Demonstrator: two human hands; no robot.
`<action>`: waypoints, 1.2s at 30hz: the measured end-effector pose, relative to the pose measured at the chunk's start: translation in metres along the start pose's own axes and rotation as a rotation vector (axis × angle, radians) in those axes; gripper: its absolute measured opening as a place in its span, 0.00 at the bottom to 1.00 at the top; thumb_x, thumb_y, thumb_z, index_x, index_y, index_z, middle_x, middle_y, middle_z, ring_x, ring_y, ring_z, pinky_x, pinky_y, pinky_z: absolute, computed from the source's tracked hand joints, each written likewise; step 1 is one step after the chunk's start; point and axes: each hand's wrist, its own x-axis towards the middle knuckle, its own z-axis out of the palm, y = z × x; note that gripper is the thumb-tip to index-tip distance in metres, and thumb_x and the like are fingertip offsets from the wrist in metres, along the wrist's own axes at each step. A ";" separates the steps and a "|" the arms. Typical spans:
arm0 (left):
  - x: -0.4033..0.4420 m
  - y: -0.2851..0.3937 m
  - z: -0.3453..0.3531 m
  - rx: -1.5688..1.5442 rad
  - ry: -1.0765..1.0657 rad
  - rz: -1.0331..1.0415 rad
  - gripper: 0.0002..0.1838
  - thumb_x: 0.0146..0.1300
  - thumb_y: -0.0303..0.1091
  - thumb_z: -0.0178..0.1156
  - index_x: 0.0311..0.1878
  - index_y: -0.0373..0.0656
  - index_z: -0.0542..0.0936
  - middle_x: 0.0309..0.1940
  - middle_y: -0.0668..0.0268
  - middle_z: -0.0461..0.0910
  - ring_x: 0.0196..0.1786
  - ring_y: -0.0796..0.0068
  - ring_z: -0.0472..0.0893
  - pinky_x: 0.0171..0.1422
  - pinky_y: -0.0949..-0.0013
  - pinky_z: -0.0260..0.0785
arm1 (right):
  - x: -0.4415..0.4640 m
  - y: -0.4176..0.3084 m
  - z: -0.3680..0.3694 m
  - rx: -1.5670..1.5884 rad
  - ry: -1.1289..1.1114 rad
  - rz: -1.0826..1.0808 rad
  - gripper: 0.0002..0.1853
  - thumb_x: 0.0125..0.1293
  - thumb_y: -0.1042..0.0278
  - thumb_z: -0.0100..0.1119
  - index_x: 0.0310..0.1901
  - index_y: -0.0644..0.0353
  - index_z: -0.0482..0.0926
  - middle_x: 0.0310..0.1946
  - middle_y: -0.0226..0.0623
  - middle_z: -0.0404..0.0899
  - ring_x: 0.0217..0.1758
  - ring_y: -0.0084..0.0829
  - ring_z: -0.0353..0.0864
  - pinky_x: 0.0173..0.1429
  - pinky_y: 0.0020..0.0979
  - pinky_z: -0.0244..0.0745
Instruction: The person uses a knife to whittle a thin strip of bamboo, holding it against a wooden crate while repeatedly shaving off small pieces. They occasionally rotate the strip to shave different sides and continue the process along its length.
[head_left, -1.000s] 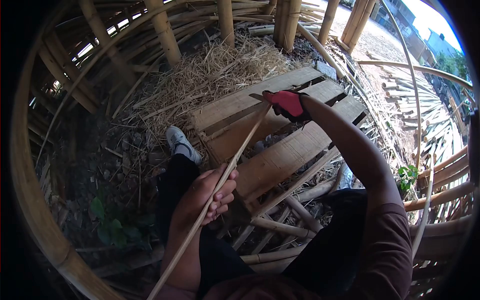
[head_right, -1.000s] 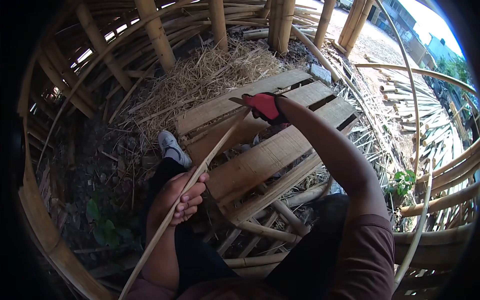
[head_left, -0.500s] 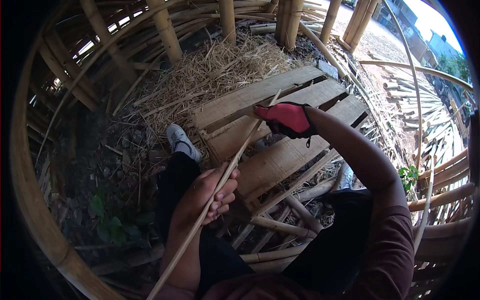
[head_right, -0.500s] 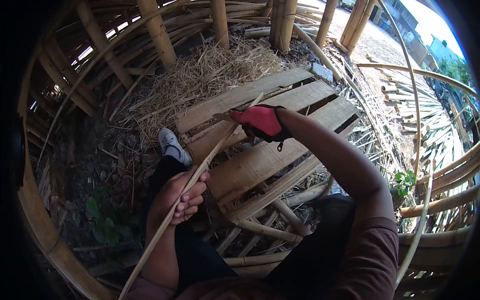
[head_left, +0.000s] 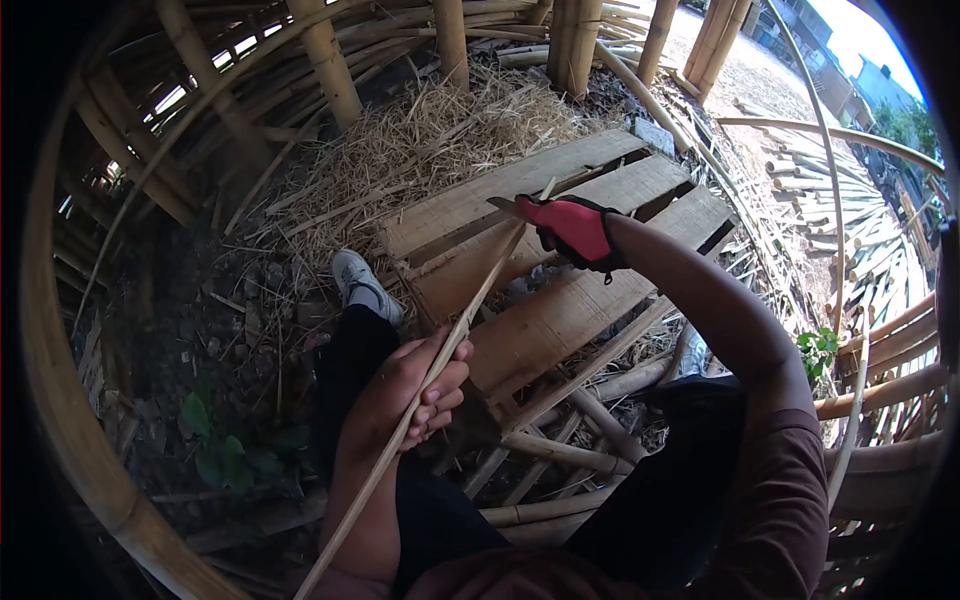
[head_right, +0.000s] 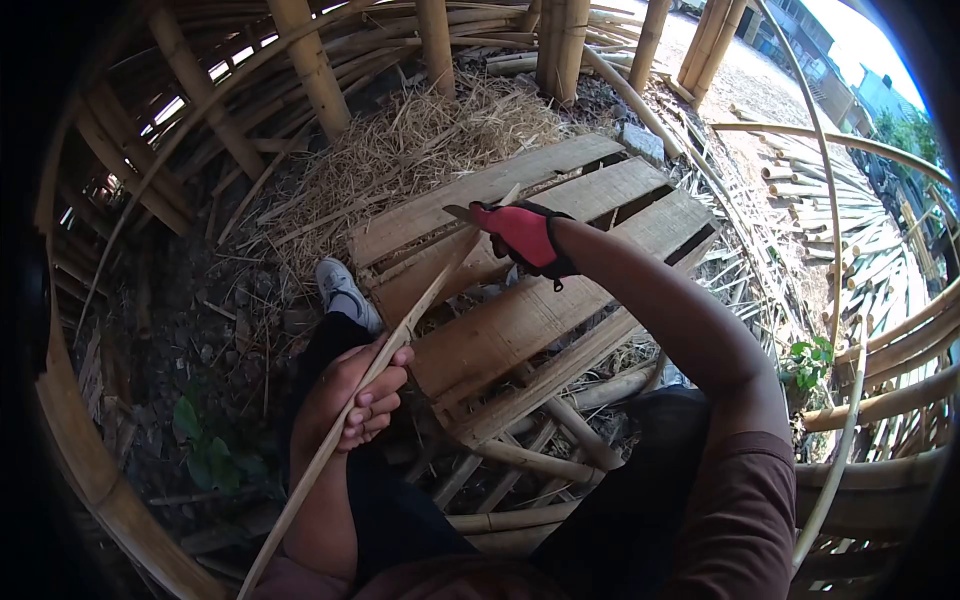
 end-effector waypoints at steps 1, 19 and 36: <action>-0.001 -0.001 0.000 0.009 0.000 -0.001 0.16 0.80 0.44 0.38 0.41 0.42 0.66 0.12 0.77 0.60 0.06 0.89 0.59 0.06 0.83 0.52 | -0.004 0.000 0.003 -0.007 -0.043 -0.013 0.36 0.63 0.21 0.46 0.25 0.53 0.71 0.14 0.24 0.62 0.13 0.21 0.60 0.19 0.29 0.56; 0.004 -0.003 0.001 0.079 -0.001 0.022 0.17 0.79 0.46 0.40 0.42 0.42 0.67 0.14 0.79 0.60 0.09 0.91 0.59 0.09 0.84 0.53 | -0.047 -0.026 0.043 -0.143 -0.251 0.027 0.38 0.63 0.19 0.43 0.22 0.52 0.72 0.14 0.22 0.63 0.14 0.17 0.60 0.19 0.25 0.54; 0.012 -0.007 -0.004 -0.038 -0.072 0.074 0.17 0.78 0.47 0.44 0.43 0.41 0.70 0.15 0.80 0.62 0.11 0.92 0.61 0.10 0.84 0.56 | -0.144 0.000 0.018 0.114 0.259 -0.173 0.14 0.71 0.55 0.59 0.46 0.58 0.78 0.25 0.23 0.70 0.25 0.17 0.70 0.27 0.24 0.63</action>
